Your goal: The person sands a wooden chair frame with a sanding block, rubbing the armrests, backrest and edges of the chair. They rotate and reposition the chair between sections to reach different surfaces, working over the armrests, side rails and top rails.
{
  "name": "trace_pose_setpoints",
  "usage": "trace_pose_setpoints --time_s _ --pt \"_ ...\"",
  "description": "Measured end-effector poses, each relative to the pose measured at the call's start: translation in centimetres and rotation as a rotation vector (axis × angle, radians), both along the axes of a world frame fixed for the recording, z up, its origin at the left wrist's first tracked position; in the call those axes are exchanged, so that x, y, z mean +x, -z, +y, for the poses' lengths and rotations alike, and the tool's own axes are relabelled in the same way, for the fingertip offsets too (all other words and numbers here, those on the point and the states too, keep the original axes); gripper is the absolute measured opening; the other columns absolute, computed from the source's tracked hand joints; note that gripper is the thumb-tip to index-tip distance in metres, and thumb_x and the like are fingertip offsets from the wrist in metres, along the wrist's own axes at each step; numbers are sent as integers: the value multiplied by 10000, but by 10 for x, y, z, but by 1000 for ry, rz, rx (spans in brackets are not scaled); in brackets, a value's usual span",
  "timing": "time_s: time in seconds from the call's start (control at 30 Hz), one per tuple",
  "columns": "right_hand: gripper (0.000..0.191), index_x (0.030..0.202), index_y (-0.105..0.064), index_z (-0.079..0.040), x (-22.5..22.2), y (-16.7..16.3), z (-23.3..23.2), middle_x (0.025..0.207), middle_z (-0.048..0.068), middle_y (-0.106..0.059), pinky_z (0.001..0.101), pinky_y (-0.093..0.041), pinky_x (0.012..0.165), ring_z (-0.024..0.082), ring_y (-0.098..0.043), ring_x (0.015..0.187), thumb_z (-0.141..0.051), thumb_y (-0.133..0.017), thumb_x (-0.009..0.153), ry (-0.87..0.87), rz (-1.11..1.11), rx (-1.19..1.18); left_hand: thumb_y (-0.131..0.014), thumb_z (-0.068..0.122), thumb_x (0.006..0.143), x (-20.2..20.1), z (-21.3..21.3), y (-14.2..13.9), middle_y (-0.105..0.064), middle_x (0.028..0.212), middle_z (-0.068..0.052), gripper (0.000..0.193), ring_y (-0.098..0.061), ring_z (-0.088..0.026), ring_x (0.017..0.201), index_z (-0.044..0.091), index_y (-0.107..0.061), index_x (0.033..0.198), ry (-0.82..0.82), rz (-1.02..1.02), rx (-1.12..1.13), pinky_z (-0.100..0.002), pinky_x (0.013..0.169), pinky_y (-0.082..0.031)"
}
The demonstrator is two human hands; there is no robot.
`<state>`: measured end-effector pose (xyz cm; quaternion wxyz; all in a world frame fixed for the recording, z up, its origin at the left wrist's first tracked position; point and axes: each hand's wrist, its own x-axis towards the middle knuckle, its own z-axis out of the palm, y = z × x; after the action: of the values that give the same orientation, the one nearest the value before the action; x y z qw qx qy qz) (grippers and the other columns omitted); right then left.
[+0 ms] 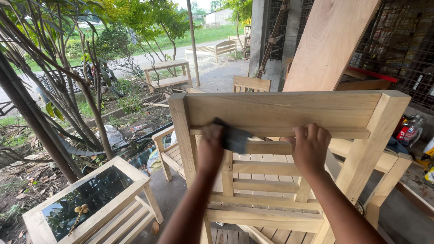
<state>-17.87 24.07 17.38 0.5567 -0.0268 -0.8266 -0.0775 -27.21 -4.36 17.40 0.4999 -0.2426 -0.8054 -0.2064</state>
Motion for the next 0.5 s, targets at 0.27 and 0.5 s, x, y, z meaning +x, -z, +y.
trace_pose_setpoints --time_s 0.27,0.5 --pt "271 1101 -668 -109 3 -1 2 1055 73 -558 495 -378 1015 294 -501 1065 -247 -778 895 -60 9 -4 -594 -40 881 -7 -32 5 -670 1354 -115 397 -598 -305 1304 48 -664 1262 143 -21 75 -435 1172 -420" --pt "287 1058 -667 -117 -3 0 5 1000 42 -551 492 -368 967 272 -508 1017 -313 -785 883 -79 24 -3 -510 -119 796 14 54 20 -668 1371 -135 527 -557 -360 1347 44 -687 1265 130 77 155 -496 1178 -353"
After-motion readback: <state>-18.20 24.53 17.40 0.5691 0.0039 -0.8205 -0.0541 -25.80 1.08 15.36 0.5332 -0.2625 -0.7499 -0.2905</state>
